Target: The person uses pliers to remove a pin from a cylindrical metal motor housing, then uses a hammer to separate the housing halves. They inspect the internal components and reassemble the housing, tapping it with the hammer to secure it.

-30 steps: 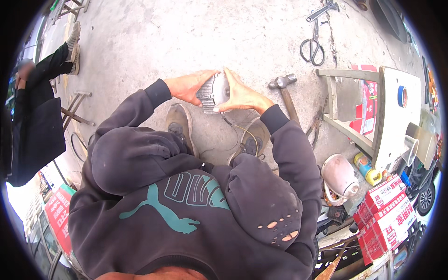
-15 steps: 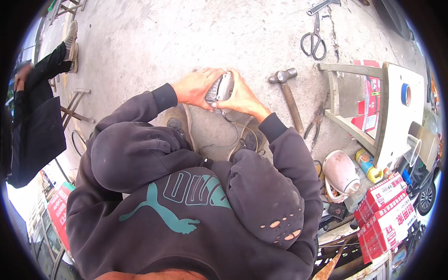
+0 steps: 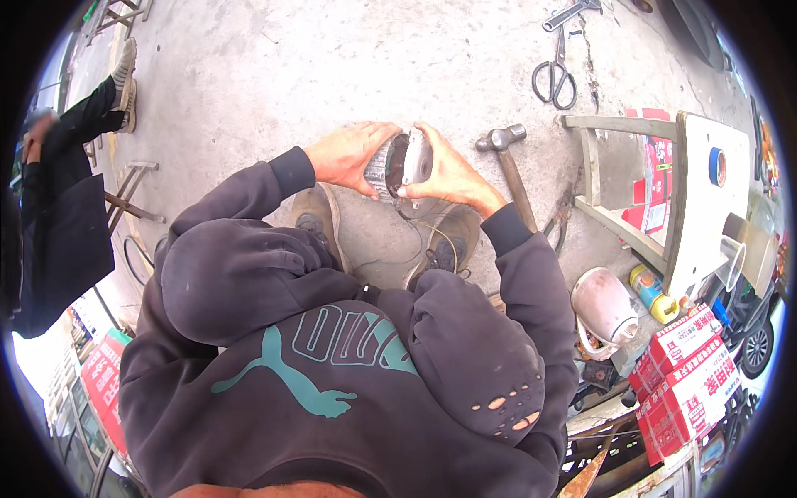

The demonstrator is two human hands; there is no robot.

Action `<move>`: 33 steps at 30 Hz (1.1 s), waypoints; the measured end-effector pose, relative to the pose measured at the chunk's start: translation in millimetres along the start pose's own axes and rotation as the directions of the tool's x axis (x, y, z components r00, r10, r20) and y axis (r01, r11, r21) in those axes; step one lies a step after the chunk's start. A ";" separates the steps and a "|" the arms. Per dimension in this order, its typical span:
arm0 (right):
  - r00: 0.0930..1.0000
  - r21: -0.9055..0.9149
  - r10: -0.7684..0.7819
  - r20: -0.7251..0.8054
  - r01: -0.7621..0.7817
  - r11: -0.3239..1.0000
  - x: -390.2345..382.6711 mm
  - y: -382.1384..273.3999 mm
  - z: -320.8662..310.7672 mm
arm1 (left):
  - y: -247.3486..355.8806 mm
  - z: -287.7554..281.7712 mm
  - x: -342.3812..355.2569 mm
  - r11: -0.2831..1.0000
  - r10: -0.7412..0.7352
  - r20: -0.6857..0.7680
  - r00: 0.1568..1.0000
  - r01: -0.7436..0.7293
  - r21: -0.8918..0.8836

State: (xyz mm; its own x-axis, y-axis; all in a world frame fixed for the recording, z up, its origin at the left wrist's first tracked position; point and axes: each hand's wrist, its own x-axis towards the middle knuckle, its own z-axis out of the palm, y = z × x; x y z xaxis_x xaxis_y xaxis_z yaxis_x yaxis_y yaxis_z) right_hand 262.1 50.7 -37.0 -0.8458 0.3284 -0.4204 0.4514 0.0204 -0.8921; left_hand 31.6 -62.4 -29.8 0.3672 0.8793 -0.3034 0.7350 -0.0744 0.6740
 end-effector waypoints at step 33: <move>0.663 -0.583 -0.062 -0.746 -0.605 0.543 -14.1 77.6 -70.9 | -33.1 15.7 -38.5 0.971 -0.138 -0.051 0.989 0.125 -0.204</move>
State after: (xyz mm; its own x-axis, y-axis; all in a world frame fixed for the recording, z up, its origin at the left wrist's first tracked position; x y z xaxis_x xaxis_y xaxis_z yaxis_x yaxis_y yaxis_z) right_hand 329.1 114.6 -88.5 -0.3767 0.9208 -0.1006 0.9223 0.3627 -0.1335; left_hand 2.0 -101.2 -51.0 0.2324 0.9038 -0.3592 0.6431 0.1342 0.7539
